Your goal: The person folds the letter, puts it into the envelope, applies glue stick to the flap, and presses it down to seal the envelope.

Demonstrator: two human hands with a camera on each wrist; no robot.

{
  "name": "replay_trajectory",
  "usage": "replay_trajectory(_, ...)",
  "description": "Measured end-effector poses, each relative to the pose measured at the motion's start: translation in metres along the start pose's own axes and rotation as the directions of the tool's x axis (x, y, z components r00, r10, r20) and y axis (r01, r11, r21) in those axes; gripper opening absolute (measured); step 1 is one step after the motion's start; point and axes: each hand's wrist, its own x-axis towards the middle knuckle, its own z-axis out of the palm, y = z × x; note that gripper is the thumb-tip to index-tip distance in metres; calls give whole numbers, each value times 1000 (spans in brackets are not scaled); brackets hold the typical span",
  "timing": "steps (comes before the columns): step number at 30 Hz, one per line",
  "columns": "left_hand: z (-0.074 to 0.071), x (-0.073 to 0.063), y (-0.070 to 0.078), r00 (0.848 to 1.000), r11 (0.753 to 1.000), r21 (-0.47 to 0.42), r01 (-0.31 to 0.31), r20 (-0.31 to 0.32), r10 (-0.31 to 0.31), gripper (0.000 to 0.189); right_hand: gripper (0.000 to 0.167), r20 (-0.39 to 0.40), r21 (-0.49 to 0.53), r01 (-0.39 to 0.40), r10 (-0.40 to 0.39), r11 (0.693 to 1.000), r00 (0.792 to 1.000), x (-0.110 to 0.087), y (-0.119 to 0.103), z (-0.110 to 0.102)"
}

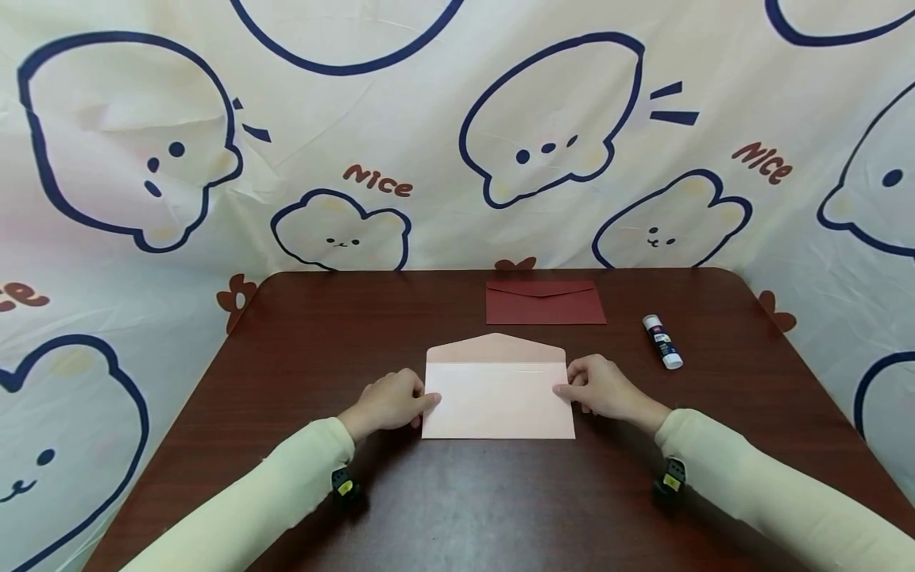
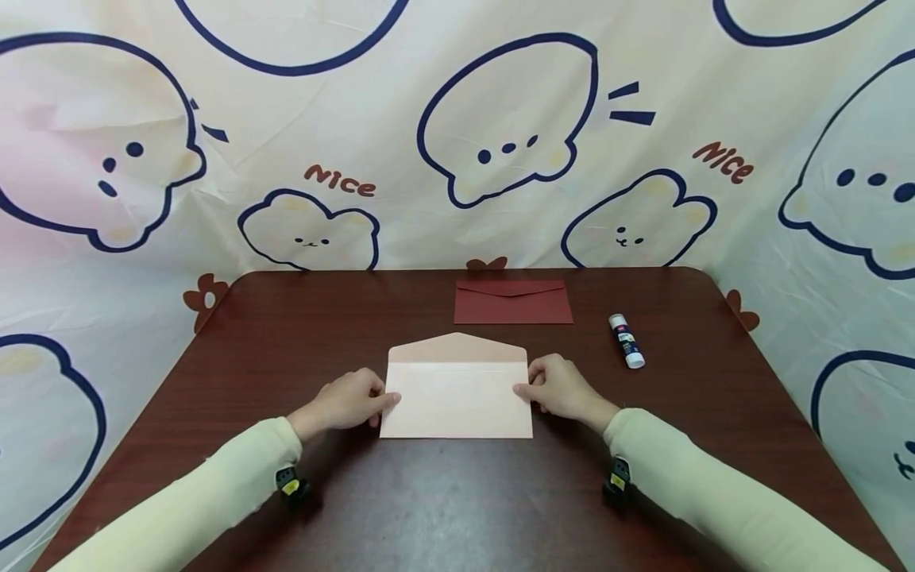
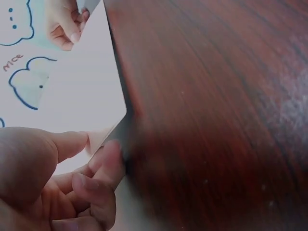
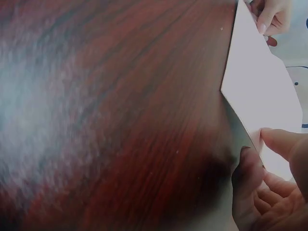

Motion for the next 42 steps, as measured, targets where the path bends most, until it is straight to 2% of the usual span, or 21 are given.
replay_trajectory(7, 5, 5, -1, 999, 997, 79, -14, -38, 17, 49, 24, -7, -102, -28, 27, 994, 1000, 6, -3, 1)
replay_trajectory(19, 10, 8, 1, 999, 990, 141, -14, -38, 20, 47, 32, -34, -247, -54, 47, 968, 998, 10, -8, 6)
replay_trajectory(33, 7, 9, 1, 999, 991, 133, -16, -26, 19, 44, 31, -49, -239, -45, 34, 970, 998, 10, -6, 7)
replay_trajectory(42, 4, 6, 12, 995, 994, 99, -47, -84, 56, 31, 27, -79, -202, -2, -14, 979, 997, 4, -8, -11)
